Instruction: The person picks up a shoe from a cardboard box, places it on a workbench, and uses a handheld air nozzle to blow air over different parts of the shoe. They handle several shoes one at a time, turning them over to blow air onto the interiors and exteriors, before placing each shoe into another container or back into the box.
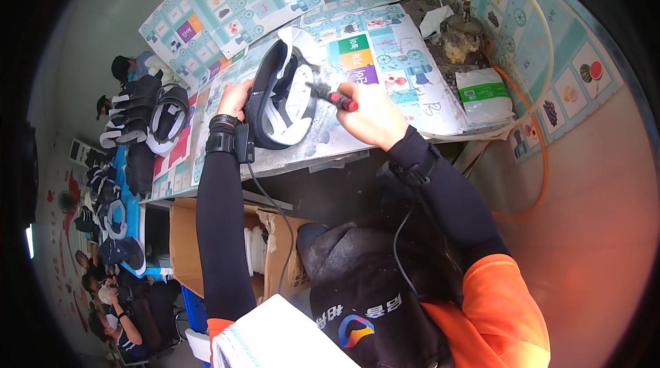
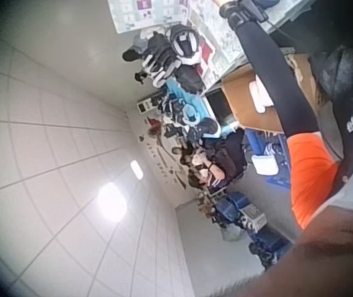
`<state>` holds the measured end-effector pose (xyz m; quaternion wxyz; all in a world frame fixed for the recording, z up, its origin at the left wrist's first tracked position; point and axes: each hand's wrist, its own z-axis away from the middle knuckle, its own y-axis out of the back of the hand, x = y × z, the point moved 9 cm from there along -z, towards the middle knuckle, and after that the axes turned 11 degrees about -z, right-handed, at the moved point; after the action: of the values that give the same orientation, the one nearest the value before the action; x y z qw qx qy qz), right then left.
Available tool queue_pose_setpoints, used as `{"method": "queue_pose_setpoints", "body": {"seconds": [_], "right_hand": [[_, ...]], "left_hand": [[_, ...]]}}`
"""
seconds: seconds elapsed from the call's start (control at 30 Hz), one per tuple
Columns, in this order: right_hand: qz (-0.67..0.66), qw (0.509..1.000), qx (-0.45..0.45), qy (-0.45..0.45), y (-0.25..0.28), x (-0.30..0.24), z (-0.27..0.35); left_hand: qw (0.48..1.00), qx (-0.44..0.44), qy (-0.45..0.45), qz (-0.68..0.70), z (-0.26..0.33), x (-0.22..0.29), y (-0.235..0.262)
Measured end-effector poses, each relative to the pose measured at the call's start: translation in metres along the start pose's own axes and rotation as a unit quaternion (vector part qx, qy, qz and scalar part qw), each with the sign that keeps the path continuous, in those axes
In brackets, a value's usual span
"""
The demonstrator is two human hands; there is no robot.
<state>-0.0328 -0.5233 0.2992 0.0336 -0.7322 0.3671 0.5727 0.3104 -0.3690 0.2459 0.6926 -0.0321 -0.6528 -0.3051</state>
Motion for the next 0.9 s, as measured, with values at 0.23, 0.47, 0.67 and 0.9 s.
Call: {"method": "queue_pose_setpoints", "body": {"seconds": [0.23, 0.47, 0.67, 0.9], "right_hand": [[-0.015, 0.999, 0.047, 0.015, -0.003, 0.002, 0.001], [0.002, 0.997, -0.081, 0.009, -0.030, -0.005, 0.005], [-0.034, 0.995, -0.088, -0.013, -0.034, -0.006, 0.009], [-0.003, 0.999, -0.030, -0.042, -0.020, 0.010, 0.007]], "left_hand": [[1.000, 0.002, -0.015, -0.011, 0.005, 0.008, -0.002], [0.998, 0.015, -0.017, -0.053, 0.038, 0.027, -0.002], [0.999, 0.014, -0.039, -0.029, 0.028, 0.021, 0.000], [0.998, 0.004, -0.063, -0.022, 0.034, 0.028, -0.007]]}}
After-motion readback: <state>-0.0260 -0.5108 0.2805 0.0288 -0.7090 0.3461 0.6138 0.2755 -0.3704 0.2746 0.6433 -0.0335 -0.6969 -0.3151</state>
